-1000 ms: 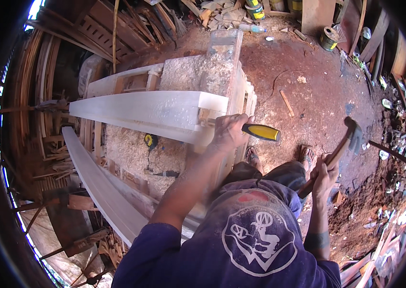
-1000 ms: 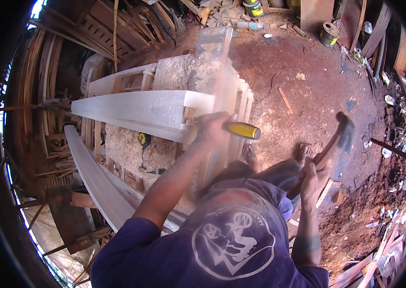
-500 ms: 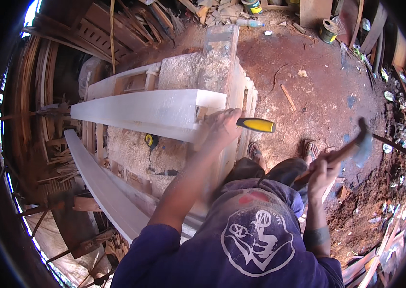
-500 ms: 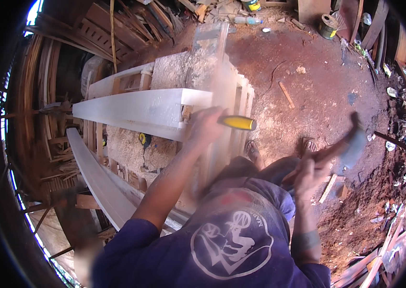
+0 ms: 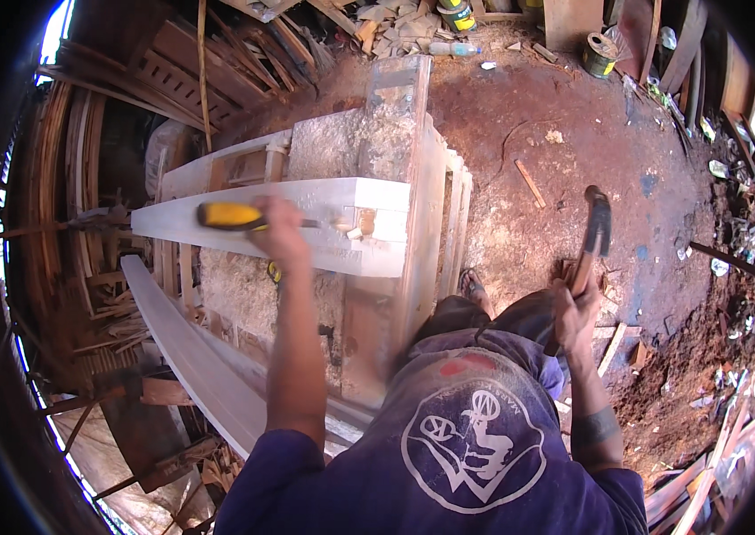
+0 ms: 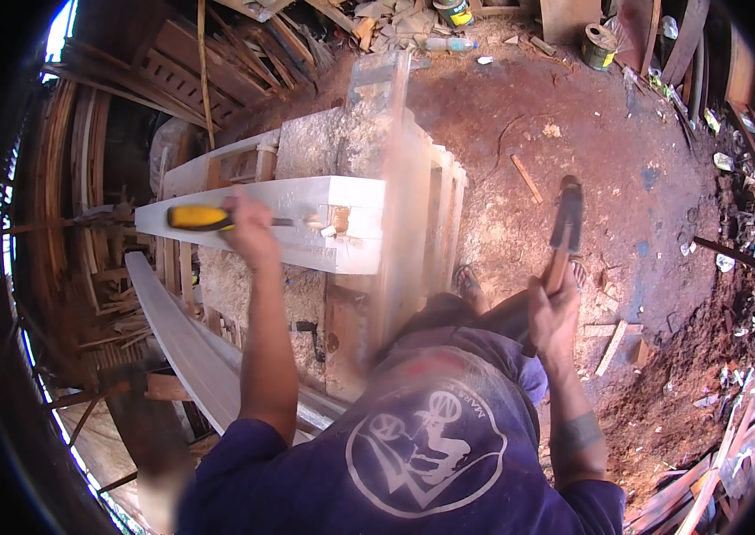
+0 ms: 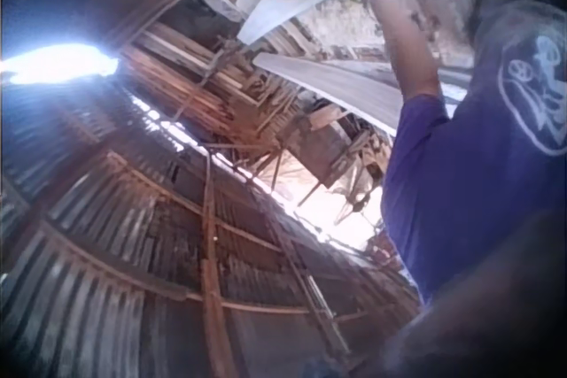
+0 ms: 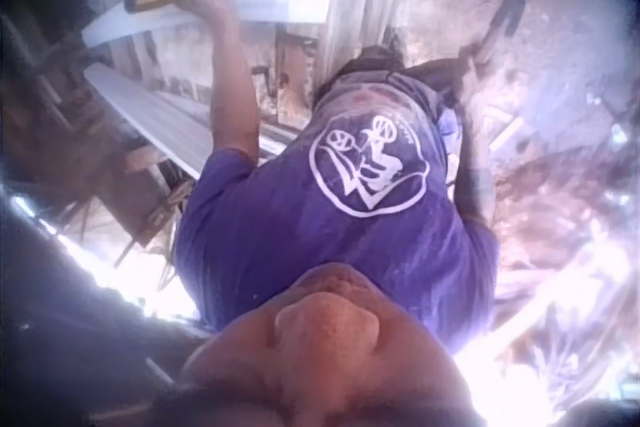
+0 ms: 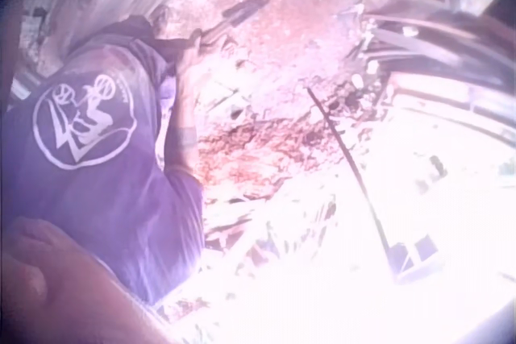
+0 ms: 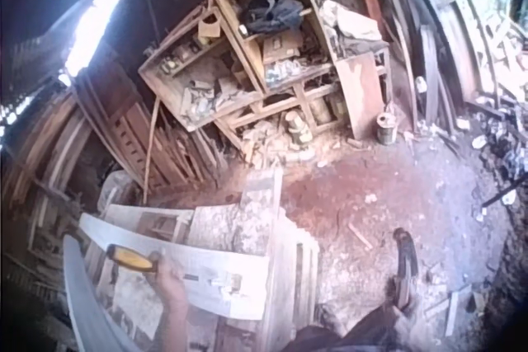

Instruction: The person uses a hammer to strike a chisel into a piece of wood, removing material to create a notch. The person holds the chisel with one hand and repeatedly hits the handle with the hammer held in the other hand, clearing wood shavings as they work.

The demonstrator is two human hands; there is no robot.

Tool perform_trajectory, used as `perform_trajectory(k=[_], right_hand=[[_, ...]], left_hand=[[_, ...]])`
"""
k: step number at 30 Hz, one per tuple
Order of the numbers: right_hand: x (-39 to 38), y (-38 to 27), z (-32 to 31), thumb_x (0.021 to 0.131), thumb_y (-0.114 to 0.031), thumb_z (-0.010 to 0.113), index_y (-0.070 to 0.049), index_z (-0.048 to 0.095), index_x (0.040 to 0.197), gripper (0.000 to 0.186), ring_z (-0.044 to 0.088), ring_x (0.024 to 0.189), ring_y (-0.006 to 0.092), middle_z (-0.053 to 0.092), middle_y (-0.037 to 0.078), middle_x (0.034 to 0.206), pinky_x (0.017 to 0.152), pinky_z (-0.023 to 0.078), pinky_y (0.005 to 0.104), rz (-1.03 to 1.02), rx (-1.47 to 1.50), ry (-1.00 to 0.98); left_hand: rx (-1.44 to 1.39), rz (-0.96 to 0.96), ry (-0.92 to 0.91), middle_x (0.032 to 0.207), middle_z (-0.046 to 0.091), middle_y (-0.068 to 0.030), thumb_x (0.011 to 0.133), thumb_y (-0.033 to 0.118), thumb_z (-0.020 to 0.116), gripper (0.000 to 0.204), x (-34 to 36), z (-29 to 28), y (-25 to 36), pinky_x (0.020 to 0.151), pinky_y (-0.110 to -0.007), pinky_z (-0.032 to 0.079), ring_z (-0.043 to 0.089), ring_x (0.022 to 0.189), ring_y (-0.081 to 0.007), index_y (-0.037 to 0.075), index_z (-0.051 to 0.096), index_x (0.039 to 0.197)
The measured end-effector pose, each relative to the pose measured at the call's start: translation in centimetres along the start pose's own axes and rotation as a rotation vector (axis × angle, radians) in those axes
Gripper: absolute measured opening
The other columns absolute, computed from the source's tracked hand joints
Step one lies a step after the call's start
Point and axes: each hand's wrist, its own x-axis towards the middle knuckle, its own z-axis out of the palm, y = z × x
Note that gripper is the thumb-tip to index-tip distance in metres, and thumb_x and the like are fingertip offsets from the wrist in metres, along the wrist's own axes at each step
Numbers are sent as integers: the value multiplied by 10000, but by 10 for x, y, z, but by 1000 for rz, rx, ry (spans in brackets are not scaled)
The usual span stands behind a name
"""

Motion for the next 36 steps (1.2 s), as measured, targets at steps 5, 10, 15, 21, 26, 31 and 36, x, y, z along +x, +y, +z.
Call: perform_trajectory(k=[5,10,15,21,26,31,36], right_hand=[[6,-10,-16,879,-66,606,-72,520,894,87,475,510,73,499,-18,658,453,388,234,111,131,85],[2,-10,-11,875,-53,604,-69,536,904,75,475,494,65,497,-29,634,441,374,238,103,122,29],[-4,-16,-19,873,-59,610,-71,530,916,92,481,492,72,502,-20,629,436,374,239,160,106,11],[-9,1,-29,899,-83,627,-75,493,874,137,439,421,85,478,-13,558,394,344,248,173,105,86],[1,-5,-17,891,-83,615,-72,494,888,121,445,434,85,487,-14,583,402,356,246,163,178,28],[-5,-15,-9,902,-94,619,-78,499,901,121,443,435,85,476,-14,578,406,362,252,204,190,5],[-10,7,-16,904,-82,624,-88,472,868,156,435,425,86,457,-12,588,395,367,256,192,223,53]], left_hand=[[-538,-141,-338,527,244,44,1057,321,462,447,23,-11,38,502,-289,191,190,457,-103,157,319,666],[-252,-218,-485,542,302,55,1043,218,499,395,-30,19,-22,482,-295,259,269,466,-88,138,369,679],[117,-237,-569,563,399,57,972,163,639,353,-44,27,-30,475,-264,319,352,473,-74,133,430,688],[300,279,-370,576,405,70,966,157,657,368,7,12,27,449,-260,277,329,472,-59,144,429,677],[89,-101,-457,583,402,59,974,161,646,407,-52,55,-5,467,-249,297,356,490,-67,155,392,656],[675,338,-747,651,645,-133,865,259,770,295,-101,77,-42,585,-374,502,661,599,-248,64,618,703],[731,396,-849,707,661,-140,860,189,687,154,-115,74,-61,618,-468,512,665,659,-352,62,604,829]])
